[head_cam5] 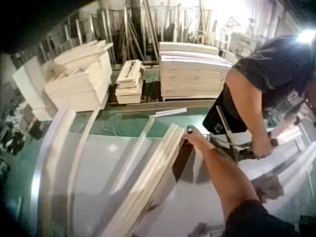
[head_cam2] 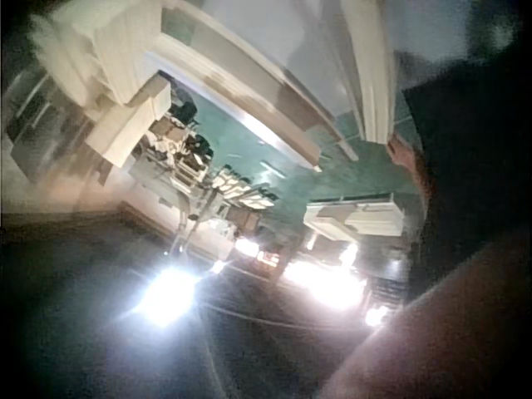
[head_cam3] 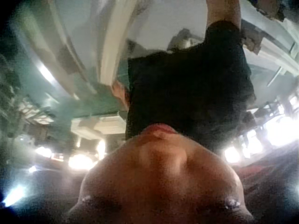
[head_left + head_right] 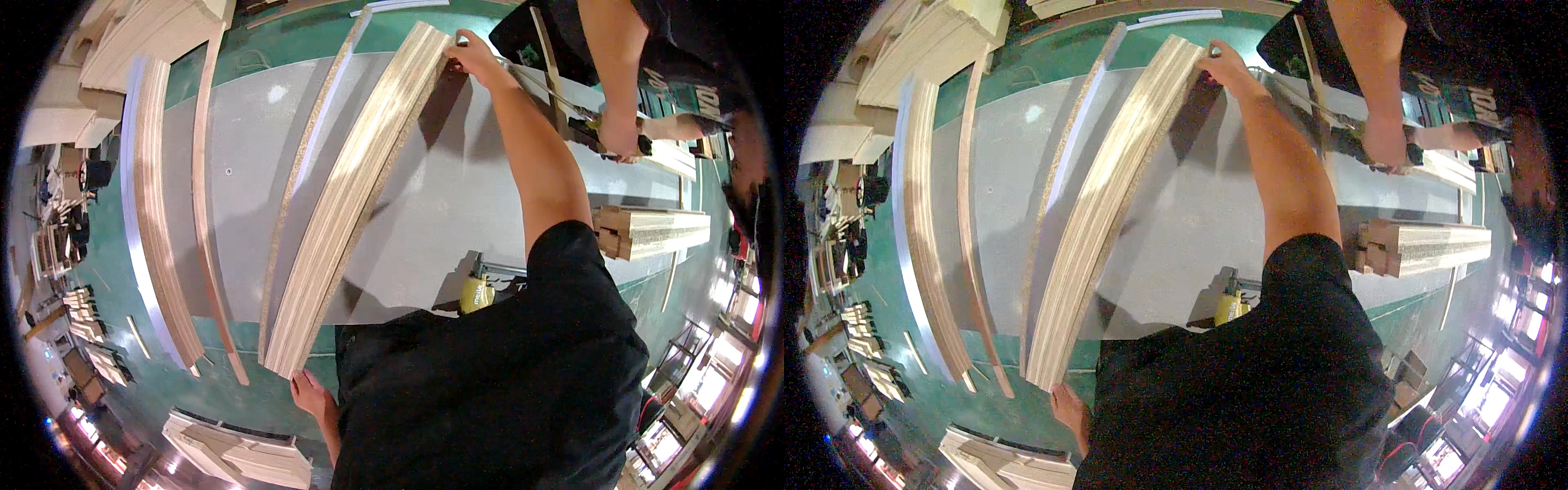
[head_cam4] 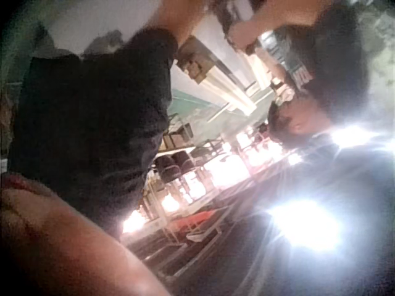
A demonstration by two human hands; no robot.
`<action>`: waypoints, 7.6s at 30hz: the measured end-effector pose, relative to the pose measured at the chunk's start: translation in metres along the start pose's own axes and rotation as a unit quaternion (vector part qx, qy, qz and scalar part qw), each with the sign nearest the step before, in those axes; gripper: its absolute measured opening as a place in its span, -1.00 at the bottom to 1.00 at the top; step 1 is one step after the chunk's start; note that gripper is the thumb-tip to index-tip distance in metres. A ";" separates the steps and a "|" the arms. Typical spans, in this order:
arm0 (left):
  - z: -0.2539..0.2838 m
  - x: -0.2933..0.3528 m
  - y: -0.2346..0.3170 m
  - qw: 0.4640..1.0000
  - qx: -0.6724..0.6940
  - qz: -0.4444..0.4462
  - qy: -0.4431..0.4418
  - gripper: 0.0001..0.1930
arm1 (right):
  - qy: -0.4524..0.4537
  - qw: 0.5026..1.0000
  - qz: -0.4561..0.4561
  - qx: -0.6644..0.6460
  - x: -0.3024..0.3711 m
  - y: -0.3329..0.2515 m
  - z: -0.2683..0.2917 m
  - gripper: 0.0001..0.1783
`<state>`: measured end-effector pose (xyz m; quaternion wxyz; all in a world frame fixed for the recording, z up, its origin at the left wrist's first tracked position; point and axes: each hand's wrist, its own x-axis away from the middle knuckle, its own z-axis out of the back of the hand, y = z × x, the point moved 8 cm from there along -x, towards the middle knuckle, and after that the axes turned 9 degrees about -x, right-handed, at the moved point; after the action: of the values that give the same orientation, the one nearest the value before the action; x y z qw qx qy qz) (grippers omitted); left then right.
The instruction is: The person assembles wooden frames by aligning multiple thin wooden strips on a workbench and securing them with a nail gun. The person repeatedly picks up strips, positions them, and drives nails into the wood to fasten the components together.
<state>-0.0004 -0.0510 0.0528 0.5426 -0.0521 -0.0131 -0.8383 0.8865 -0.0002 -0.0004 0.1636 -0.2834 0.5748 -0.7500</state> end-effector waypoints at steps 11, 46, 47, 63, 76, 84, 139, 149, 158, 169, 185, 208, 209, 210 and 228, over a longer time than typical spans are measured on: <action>-0.036 0.016 -0.044 0.961 0.265 0.073 -0.019 -0.62 | -0.033 0.999 -0.012 0.000 0.018 -0.007 0.002 -0.39; -0.001 0.022 -0.087 0.700 0.522 0.483 0.063 -0.65 | -0.013 0.815 0.237 0.529 -0.101 -0.001 0.014 -0.19; 0.003 0.014 -0.093 0.743 0.460 0.483 0.066 -0.62 | -0.010 0.789 0.269 0.552 -0.107 -0.014 -0.011 -0.18; -0.009 -0.079 -0.097 0.865 0.295 0.403 -0.047 -0.67 | -0.087 0.630 0.340 0.692 -0.185 -0.028 -0.156 -0.53; 0.004 -0.077 -0.091 0.894 0.252 0.367 -0.062 -0.66 | -0.059 0.751 0.210 0.624 -0.116 -0.055 -0.087 -0.53; -0.004 -0.081 -0.092 0.883 0.300 0.349 -0.096 -0.65 | -0.089 0.798 0.181 0.567 -0.122 -0.050 -0.081 -0.43; 0.001 -0.071 -0.080 0.888 0.277 0.330 -0.159 -0.43 | -0.109 0.544 0.283 0.782 -0.087 -0.011 -0.055 -0.48; 0.007 -0.045 -0.083 0.822 0.348 0.421 -0.164 -0.41 | -0.054 0.777 0.162 0.605 -0.072 -0.006 -0.049 -0.42; 0.006 -0.055 -0.090 0.830 0.331 0.391 -0.220 -0.35 | -0.107 0.590 0.283 0.749 -0.102 0.024 -0.020 -0.41; 0.000 -0.045 -0.097 0.884 0.242 0.346 -0.202 -0.28 | -0.133 0.603 0.217 0.755 -0.082 0.014 -0.034 -0.26; -0.003 -0.033 -0.088 0.838 0.381 0.342 -0.187 -0.06 | -0.076 0.815 0.149 0.555 -0.082 0.005 -0.044 -0.16; 0.002 -0.048 -0.074 0.901 0.266 0.265 -0.218 0.26 | -0.050 0.805 0.160 0.569 -0.087 0.009 -0.027 -0.03; 0.002 -0.045 -0.074 0.898 0.266 0.272 -0.220 0.26 | -0.055 0.805 0.151 0.571 -0.085 0.010 -0.031 -0.03; 0.004 -0.041 -0.073 0.898 0.262 0.277 -0.220 0.26 | -0.057 0.804 0.155 0.572 -0.080 0.008 -0.039 -0.06; -0.002 -0.047 -0.074 0.908 0.258 0.248 -0.220 0.20 | -0.086 0.798 0.169 0.571 -0.078 0.002 -0.034 -0.15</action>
<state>-0.0492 0.0223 0.0482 0.7107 -0.0951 -0.3343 -0.6116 0.9267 0.0699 -0.0267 0.4687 -0.0999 0.0643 -0.8753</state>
